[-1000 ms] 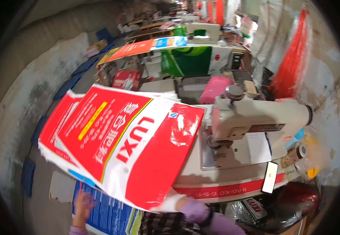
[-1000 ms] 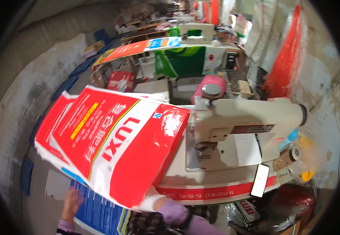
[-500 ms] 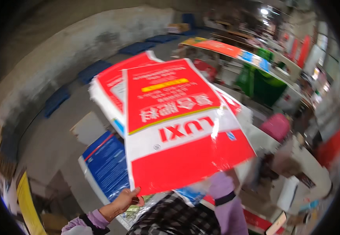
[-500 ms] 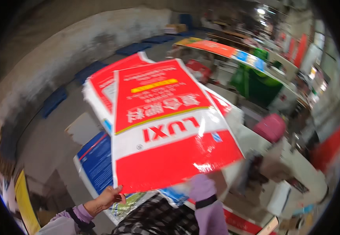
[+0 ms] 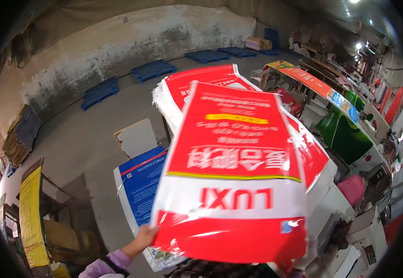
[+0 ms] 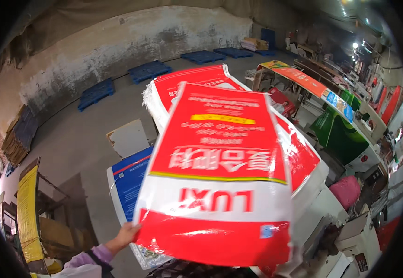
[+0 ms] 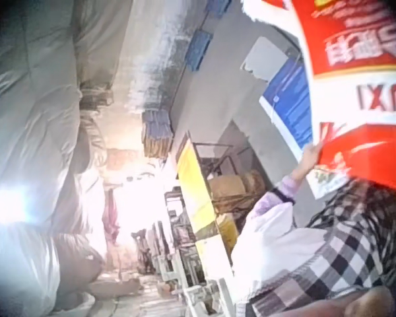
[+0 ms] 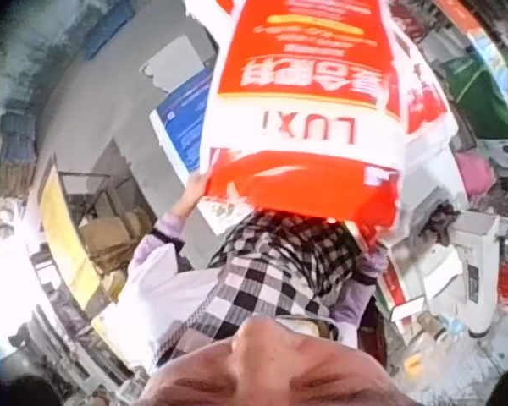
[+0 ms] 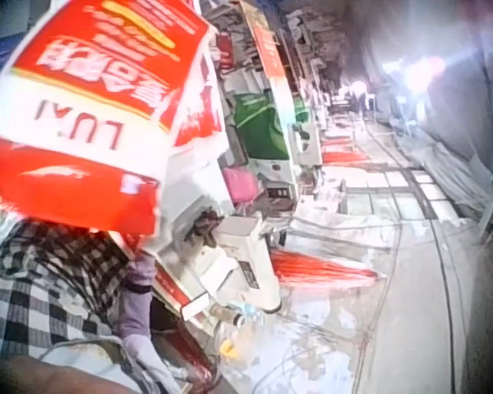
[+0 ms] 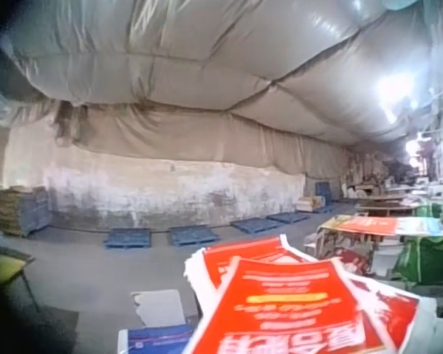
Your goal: Sewing the edges of plastic fertilizer bags using an industrial sewing machine.
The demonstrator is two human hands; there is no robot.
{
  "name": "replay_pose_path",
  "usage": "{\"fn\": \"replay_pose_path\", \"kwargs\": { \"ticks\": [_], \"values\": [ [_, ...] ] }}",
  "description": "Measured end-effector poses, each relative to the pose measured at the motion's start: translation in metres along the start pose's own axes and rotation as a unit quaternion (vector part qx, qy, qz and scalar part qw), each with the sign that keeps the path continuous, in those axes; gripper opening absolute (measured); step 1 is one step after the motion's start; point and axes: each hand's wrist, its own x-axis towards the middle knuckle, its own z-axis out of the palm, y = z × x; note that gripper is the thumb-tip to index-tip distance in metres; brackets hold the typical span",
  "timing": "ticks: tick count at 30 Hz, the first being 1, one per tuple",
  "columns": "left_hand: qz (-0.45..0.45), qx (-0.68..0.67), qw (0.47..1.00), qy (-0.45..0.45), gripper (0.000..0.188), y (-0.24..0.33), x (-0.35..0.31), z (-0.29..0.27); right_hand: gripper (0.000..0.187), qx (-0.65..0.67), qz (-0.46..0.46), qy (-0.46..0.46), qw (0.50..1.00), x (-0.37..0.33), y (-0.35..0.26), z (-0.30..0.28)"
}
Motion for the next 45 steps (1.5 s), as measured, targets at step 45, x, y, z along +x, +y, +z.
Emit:
{"fn": "replay_pose_path", "kwargs": {
  "ticks": [45],
  "values": [
    [0.174,0.324,0.878,0.306,0.075,-0.168,0.135,-0.043,0.037,0.222,0.178,0.029,0.958,-0.064,-0.068,0.046]
  ]
}}
